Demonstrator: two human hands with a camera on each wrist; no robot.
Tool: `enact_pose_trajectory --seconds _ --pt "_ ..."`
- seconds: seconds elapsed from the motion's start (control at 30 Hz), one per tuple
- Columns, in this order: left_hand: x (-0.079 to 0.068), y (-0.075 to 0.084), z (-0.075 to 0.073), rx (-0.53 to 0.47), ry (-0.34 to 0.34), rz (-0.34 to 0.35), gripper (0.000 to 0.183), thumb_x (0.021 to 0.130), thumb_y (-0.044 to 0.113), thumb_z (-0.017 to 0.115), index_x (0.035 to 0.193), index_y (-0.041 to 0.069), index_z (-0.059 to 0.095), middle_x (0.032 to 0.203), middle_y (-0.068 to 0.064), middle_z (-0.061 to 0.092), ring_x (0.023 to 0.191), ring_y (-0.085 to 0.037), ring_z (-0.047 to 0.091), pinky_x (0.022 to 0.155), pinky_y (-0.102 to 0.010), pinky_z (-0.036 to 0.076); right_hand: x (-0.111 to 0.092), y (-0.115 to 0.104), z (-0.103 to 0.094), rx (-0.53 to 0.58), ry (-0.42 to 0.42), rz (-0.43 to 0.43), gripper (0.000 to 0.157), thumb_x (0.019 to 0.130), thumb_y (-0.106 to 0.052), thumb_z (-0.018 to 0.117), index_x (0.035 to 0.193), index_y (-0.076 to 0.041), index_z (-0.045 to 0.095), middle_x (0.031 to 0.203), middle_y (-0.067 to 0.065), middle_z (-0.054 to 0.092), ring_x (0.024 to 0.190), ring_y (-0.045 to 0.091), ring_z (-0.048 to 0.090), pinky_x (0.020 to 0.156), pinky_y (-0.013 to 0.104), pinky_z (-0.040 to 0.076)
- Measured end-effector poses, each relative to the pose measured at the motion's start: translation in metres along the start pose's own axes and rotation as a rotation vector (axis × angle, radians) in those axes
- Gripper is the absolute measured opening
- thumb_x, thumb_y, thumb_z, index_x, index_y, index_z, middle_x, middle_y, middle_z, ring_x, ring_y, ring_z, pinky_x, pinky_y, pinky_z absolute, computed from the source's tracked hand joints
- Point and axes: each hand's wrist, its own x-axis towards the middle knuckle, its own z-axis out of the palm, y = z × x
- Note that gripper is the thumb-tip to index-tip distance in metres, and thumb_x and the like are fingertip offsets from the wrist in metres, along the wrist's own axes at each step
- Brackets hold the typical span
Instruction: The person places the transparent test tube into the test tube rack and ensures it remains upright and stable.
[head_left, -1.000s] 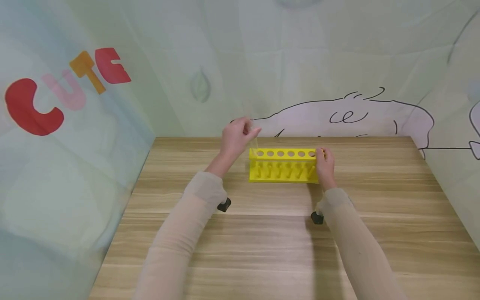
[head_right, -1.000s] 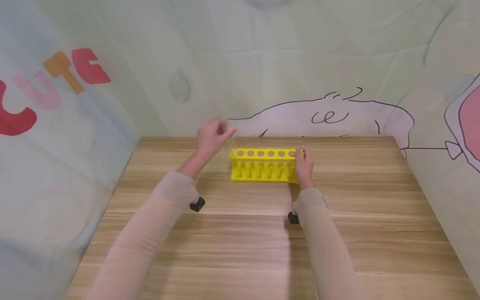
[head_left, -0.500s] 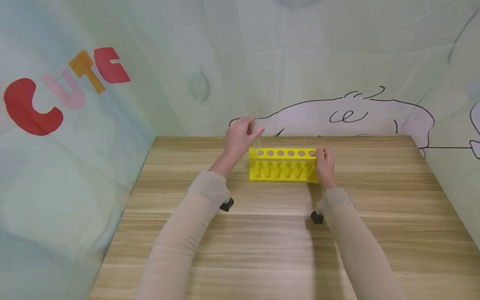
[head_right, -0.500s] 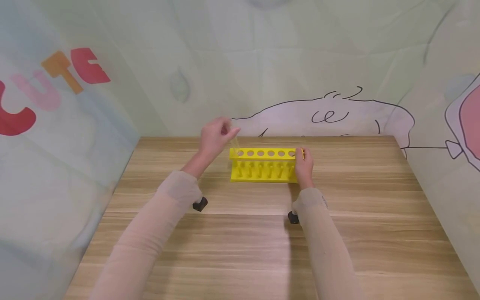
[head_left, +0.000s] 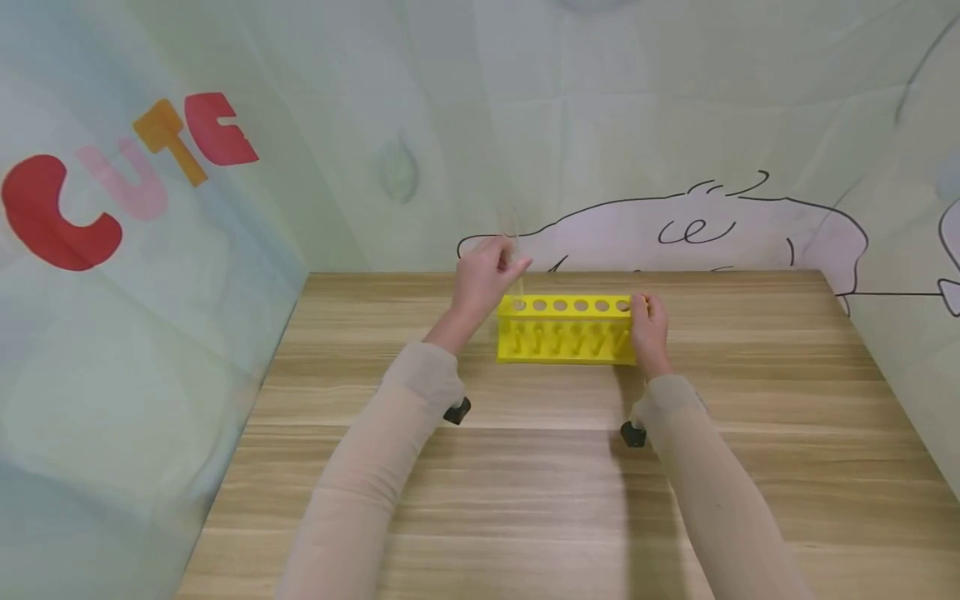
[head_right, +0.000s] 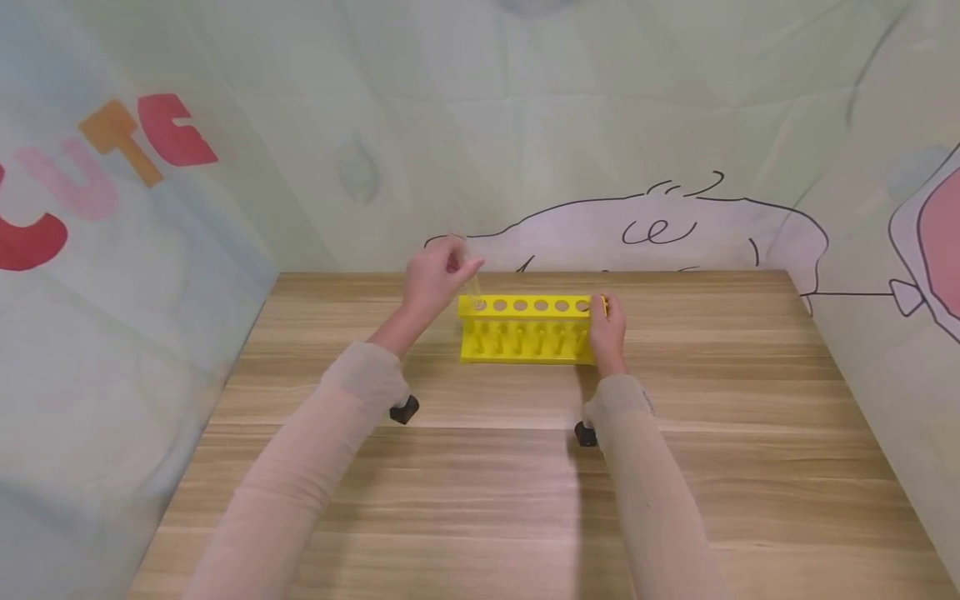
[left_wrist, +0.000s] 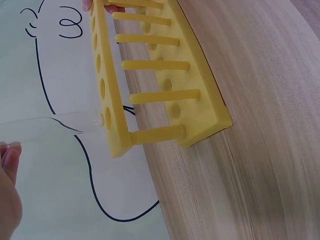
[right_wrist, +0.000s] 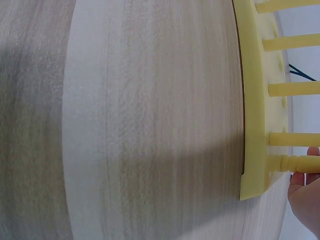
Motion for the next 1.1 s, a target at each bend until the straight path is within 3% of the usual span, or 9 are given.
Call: enact_pose_trajectory --seconds 1.1 --pt "-0.001 -0.004 0.018 0.035 -0.011 0.03 0.03 0.082 0.036 0.059 0.078 0.009 0.046 0.067 -0.001 0.042 0.063 -0.014 0.04 0.054 -0.02 0.031 -0.001 0.002 -0.001 0.019 0.001 -0.035 0.038 0.094 -0.039 0.033 0.112 -0.008 0.044 0.108 0.002 0.042 0.103 0.018 0.036 0.092 0.031 0.031"
